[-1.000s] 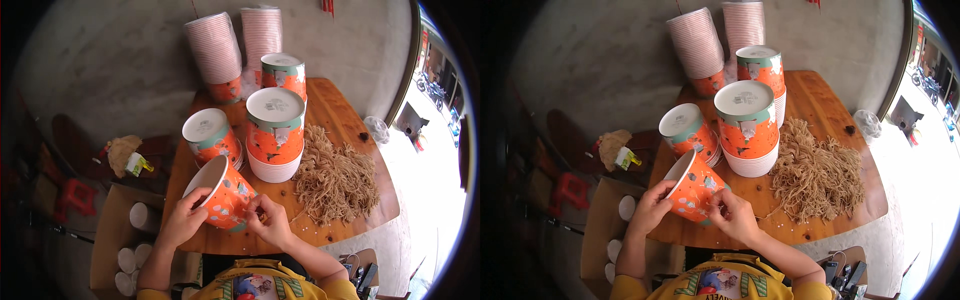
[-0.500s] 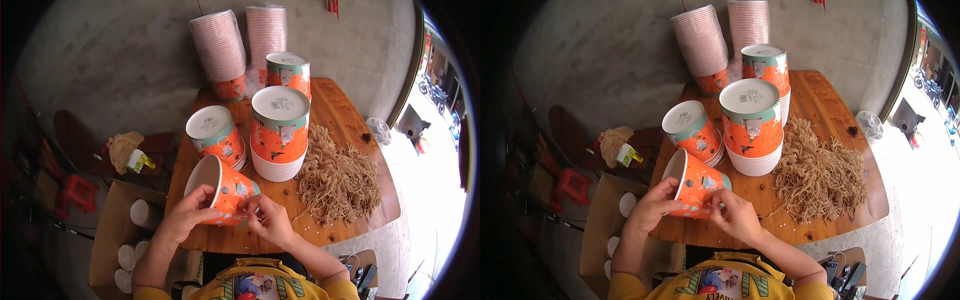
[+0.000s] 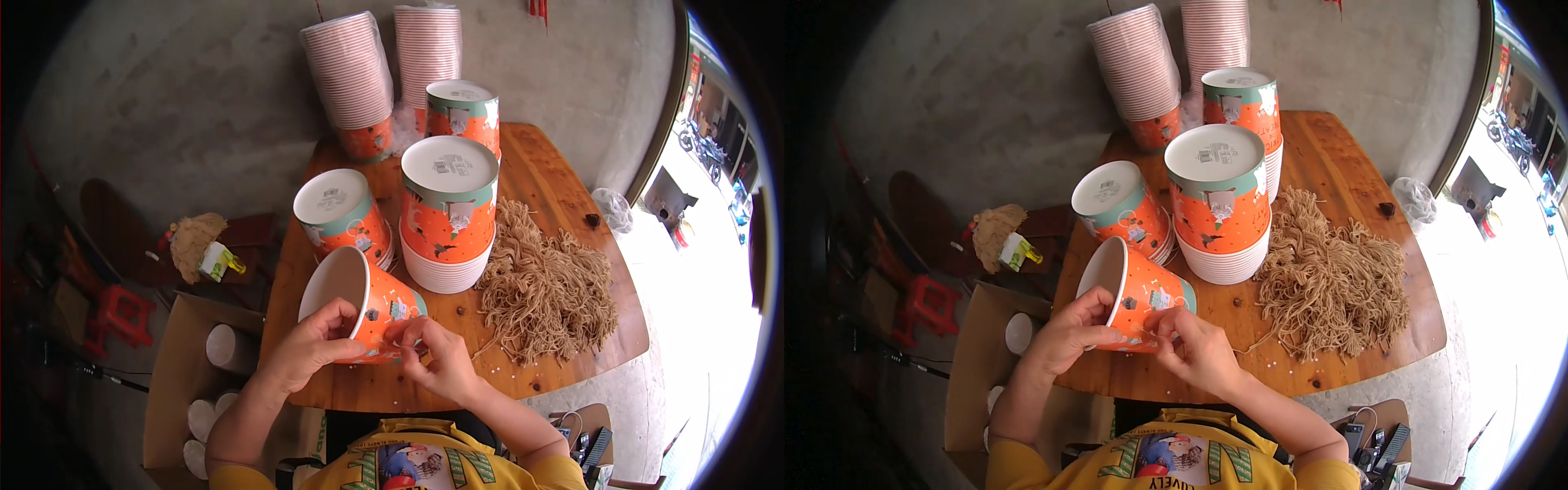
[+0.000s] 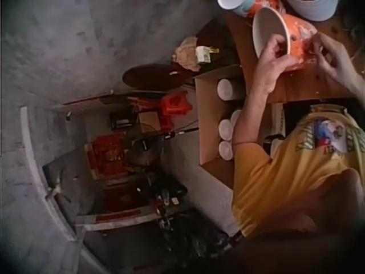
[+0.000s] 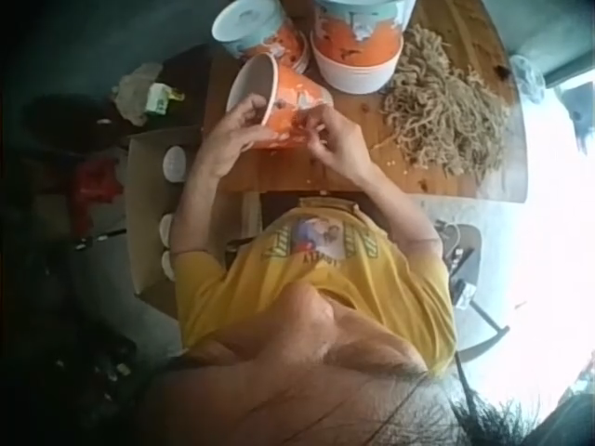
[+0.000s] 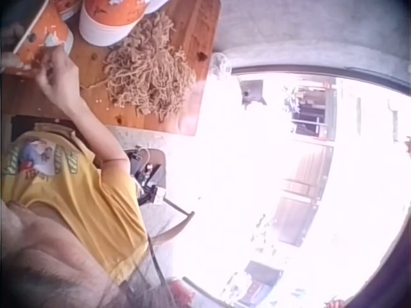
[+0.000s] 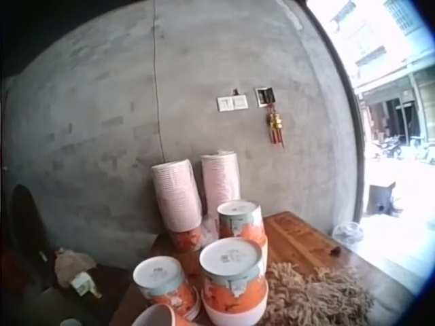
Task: Placing rubber bands onto disposable paper bowls and stacking them.
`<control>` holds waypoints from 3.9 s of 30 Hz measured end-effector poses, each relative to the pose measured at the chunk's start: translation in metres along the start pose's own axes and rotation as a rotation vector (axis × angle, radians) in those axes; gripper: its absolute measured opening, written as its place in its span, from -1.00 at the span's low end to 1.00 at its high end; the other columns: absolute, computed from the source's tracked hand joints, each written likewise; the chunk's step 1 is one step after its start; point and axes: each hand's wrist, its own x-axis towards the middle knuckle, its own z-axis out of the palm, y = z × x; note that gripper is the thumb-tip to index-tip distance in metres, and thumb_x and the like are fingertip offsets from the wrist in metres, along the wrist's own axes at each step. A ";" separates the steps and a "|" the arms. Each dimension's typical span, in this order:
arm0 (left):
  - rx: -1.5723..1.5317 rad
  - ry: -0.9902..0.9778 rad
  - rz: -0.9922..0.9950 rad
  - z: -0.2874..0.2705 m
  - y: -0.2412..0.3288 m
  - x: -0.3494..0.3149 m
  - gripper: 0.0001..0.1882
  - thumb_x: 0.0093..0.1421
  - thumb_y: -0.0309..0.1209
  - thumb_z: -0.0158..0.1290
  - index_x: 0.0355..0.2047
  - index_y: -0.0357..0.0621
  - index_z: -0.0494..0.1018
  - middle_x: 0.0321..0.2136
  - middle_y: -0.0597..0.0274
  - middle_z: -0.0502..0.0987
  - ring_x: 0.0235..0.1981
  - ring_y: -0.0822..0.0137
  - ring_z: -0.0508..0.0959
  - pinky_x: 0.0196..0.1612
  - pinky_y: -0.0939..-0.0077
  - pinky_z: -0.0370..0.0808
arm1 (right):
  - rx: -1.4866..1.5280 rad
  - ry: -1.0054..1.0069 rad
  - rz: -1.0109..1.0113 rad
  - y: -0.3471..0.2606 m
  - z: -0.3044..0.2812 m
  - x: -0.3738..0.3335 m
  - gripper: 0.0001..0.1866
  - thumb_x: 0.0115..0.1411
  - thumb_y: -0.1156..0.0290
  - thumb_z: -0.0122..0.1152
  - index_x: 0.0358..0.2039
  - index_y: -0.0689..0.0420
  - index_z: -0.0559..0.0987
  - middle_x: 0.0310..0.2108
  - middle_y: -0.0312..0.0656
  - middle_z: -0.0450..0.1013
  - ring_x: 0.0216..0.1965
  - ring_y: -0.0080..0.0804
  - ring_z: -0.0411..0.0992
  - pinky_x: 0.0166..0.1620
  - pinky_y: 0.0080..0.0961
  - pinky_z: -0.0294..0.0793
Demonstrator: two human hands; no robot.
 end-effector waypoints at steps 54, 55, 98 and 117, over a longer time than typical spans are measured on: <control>0.160 -0.101 -0.003 0.024 -0.004 0.023 -0.86 0.35 -0.42 -0.07 -0.20 -0.22 0.42 -0.31 0.39 0.49 -0.29 0.63 0.44 -0.21 0.72 0.41 | -0.384 0.123 -0.012 -0.026 -0.012 0.004 -0.84 0.12 0.48 0.27 -0.38 0.21 0.44 -0.50 -0.18 0.50 -0.58 -0.40 0.49 -0.47 -0.49 0.49; 0.186 -0.098 0.012 0.026 -0.006 0.026 -0.86 0.35 -0.42 -0.08 -0.20 -0.23 0.41 -0.32 0.36 0.49 -0.30 0.62 0.45 -0.22 0.71 0.41 | -0.418 0.102 -0.003 -0.026 -0.014 0.002 -0.83 0.12 0.47 0.28 -0.35 0.20 0.45 -0.50 -0.17 0.50 -0.57 -0.38 0.50 -0.47 -0.48 0.50; 0.175 -0.201 0.135 0.072 -0.027 0.061 -0.83 0.26 -0.42 0.05 -0.20 -0.24 0.49 -0.33 0.38 0.51 -0.28 0.59 0.44 -0.14 0.65 0.39 | 0.363 -0.306 0.370 -0.041 -0.097 0.033 -0.88 0.28 0.48 0.09 -0.18 0.17 0.48 -0.35 -0.37 0.48 -0.37 -0.74 0.41 -0.43 -0.78 0.37; -0.077 -0.270 -0.063 0.068 -0.022 0.066 -0.83 0.32 -0.38 -0.02 -0.15 -0.18 0.45 -0.40 0.43 0.44 -0.43 0.63 0.39 -0.35 0.78 0.34 | -0.065 0.084 0.257 -0.019 -0.059 -0.028 -0.89 0.10 0.50 0.32 -0.39 0.19 0.55 -0.42 -0.29 0.33 -0.51 -0.58 0.40 -0.46 -0.59 0.41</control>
